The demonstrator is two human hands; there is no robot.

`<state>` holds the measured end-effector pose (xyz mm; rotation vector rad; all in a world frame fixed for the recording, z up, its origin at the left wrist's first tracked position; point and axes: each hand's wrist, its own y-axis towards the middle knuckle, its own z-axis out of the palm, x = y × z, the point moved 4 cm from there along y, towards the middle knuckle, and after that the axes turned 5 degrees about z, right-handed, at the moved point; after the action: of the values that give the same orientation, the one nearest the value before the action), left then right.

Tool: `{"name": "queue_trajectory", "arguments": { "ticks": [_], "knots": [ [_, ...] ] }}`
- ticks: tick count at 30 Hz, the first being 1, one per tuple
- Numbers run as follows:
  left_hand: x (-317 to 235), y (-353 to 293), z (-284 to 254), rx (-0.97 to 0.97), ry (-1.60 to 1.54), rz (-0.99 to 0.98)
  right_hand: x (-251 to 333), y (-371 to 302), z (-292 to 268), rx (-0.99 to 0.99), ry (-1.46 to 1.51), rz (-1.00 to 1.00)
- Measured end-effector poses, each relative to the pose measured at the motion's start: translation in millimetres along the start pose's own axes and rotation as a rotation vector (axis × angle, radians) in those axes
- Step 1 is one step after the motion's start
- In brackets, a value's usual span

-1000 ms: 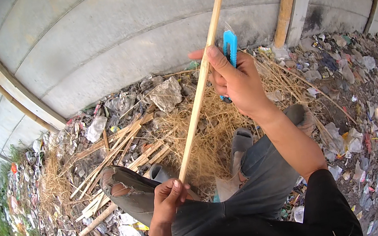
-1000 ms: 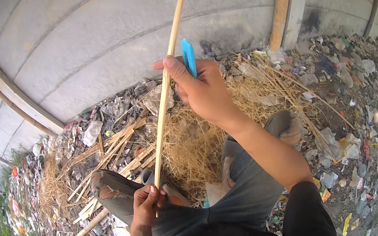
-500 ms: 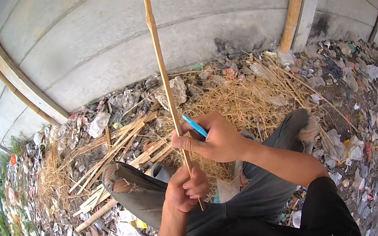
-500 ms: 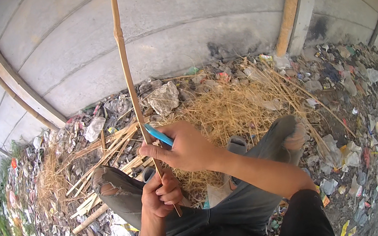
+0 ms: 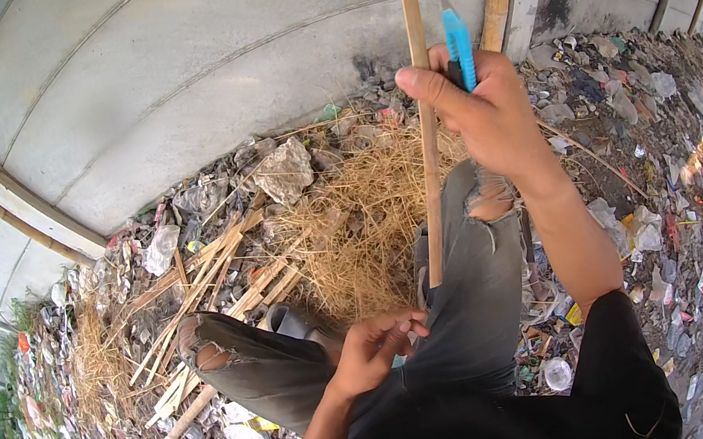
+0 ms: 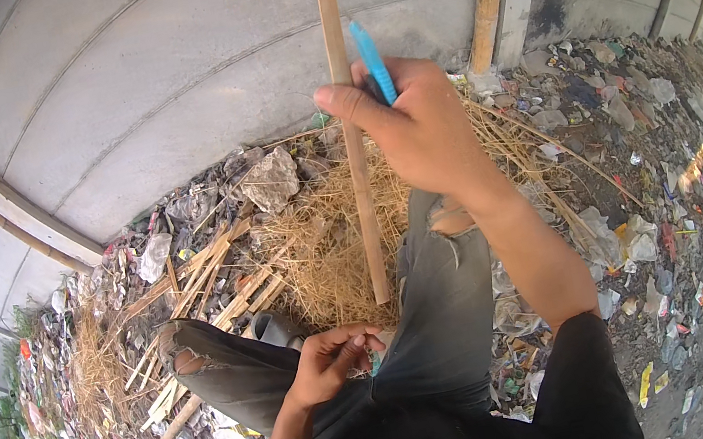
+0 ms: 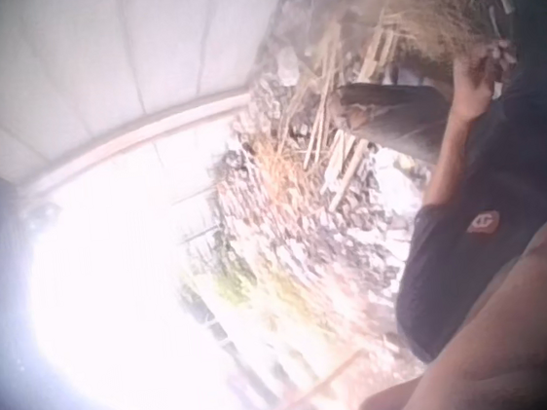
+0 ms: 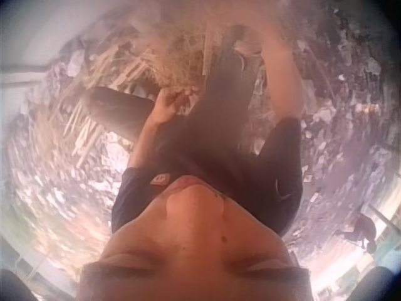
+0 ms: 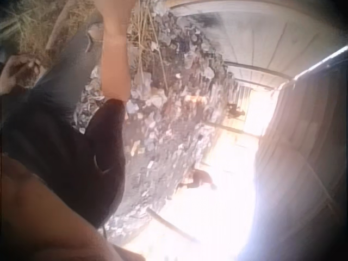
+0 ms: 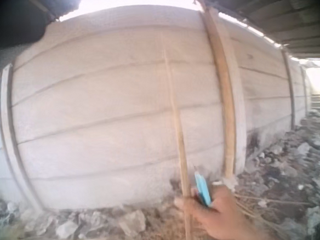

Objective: The person sits on the ground and uses a large knife to split a long bamboo pole into thin strips. They hold the pole vertically and repeatedly strike it with the knife to separate the fibers, creating a pile of bamboo strips.

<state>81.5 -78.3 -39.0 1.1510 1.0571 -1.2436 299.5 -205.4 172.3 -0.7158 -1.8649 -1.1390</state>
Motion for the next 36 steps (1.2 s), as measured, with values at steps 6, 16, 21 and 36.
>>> {"name": "queue_trajectory", "arguments": {
  "ticks": [6, 16, 21, 36],
  "knots": [
    [-8, -42, -54, -0.357, 0.266, 0.033, -38, -1, -144, -0.222, -0.210, 0.229],
    [-63, -107, -197, -0.874, 0.638, 0.162, -314, -50, -354, -0.158, -1.181, 0.603],
    [-71, -88, -160, -0.661, 0.687, 0.118, -309, -53, -297, -0.180, -0.901, 0.661],
    [-114, -23, -258, -0.447, 2.100, -0.196, -311, 189, -225, -0.713, 1.022, 0.217]
  ]
}}
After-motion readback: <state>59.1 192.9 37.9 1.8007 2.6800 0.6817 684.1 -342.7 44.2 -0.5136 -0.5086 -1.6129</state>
